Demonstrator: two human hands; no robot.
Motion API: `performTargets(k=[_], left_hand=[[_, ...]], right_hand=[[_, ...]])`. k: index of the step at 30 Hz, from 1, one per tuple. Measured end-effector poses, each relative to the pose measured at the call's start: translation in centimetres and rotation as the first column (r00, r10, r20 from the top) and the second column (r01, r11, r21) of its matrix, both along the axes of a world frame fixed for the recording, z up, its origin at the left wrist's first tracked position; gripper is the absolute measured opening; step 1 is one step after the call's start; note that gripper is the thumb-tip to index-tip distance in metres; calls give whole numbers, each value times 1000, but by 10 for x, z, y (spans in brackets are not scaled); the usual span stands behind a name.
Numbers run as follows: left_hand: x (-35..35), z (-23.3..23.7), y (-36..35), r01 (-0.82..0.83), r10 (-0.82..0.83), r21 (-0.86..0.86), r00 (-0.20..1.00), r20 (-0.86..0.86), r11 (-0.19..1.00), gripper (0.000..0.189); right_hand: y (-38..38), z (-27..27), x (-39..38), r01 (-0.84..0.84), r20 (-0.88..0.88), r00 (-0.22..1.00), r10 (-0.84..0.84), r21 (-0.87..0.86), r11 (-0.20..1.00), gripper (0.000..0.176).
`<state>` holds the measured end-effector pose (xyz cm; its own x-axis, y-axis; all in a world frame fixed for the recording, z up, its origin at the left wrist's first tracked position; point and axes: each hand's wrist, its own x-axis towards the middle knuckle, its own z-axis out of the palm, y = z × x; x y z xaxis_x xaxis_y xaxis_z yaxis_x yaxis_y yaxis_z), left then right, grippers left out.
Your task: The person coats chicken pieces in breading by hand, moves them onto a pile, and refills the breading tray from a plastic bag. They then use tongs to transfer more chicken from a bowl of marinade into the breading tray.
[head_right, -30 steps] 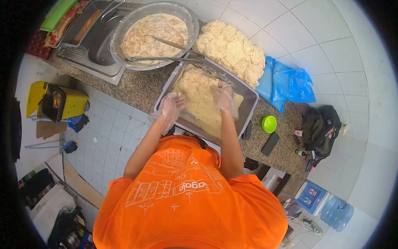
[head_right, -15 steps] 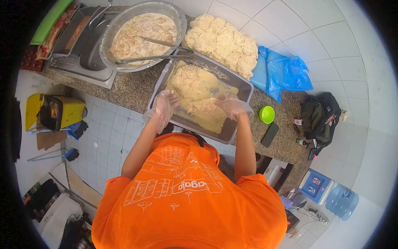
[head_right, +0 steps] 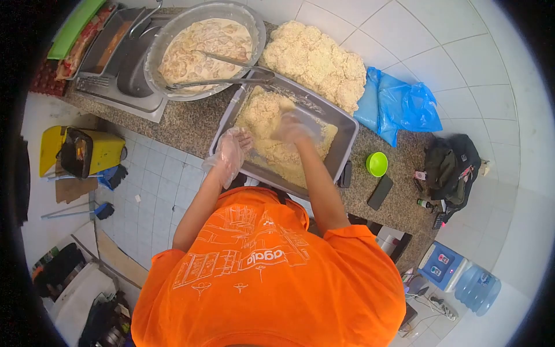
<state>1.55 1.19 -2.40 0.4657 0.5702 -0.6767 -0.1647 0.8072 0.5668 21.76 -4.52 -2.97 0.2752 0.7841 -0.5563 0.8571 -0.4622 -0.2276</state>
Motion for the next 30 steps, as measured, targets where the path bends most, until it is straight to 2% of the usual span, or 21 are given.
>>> performTargets(k=[1,5,7,8,10,13,14,15,16,17,19,20,21,22,24,25,26,27,28,29,30], left_hand=[[1,0,1,-4,4,-2,1000,3,1000,34],[1,3,2,6,-6,-9,1000,-8,1000,34],[2,0,2,13,-13,-6,1000,-2,1000,34],[2,-4,4,35,-35,0,999,3,999,34],[0,-8,2,71,-71,-4,997,4,997,34],[4,-3,2,68,-68,-26,998,-5,997,35],[4,-3,1,57,-57,-27,998,-12,998,30],[4,-3,1,46,-47,-27,999,-20,999,26],[4,-4,0,49,-50,-29,999,-23,998,26],[5,-5,2,47,-48,-39,999,-14,998,27],[4,-5,-2,65,-66,-60,998,-8,996,29],[7,-2,-1,62,-63,-69,998,-14,996,29],[7,0,3,54,-56,-73,998,-25,996,30],[1,1,-2,56,-59,-80,998,-32,995,30],[2,6,2,90,-90,1,996,11,996,36],[1,9,0,89,-89,-5,996,7,996,36],[1,14,-2,84,-84,-8,996,-13,996,37],[6,17,0,77,-77,-1,997,-23,997,37],[8,14,1,77,-77,2,997,-18,997,37],[6,8,0,91,-91,1,996,-12,996,38],[5,4,1,104,-104,4,995,-4,995,38]], right_hand=[[-1,9,-10,105,24,994,-104,-87,991,54],[-18,-6,-14,5,-4,1000,-5,11,1000,56],[-19,11,4,207,-235,941,-242,-165,964,55],[-23,26,6,211,-235,940,-247,-168,963,55],[-41,67,-2,37,-221,975,-34,8,999,50],[-46,121,-18,181,-98,977,-187,-67,981,42],[-55,107,-13,181,-101,977,-188,-71,981,42],[-71,77,-5,31,-167,986,-10,123,992,37],[-84,48,0,-105,-196,965,175,322,941,33],[-82,17,-4,-102,-195,966,172,324,941,33],[-77,-30,-27,-204,-174,965,194,-41,978,25],[-74,-1,-25,-204,-168,967,194,-42,978,25],[-63,57,-28,31,-181,982,-54,-130,991,21],[-66,89,-31,264,-178,935,-308,-232,936,18],[-115,-18,0,449,-224,882,-415,128,884,26],[-139,-71,15,494,-257,866,-429,303,815,33],[-135,-43,0,499,-257,863,-435,295,815,33],[-111,18,-21,459,-167,883,-439,116,881,43],[-95,53,-34,419,-80,902,-424,-73,905,54],[-100,29,-36,418,-81,902,-424,-74,905,54],[-107,-10,-35,535,-136,832,-538,-64,842,60]])
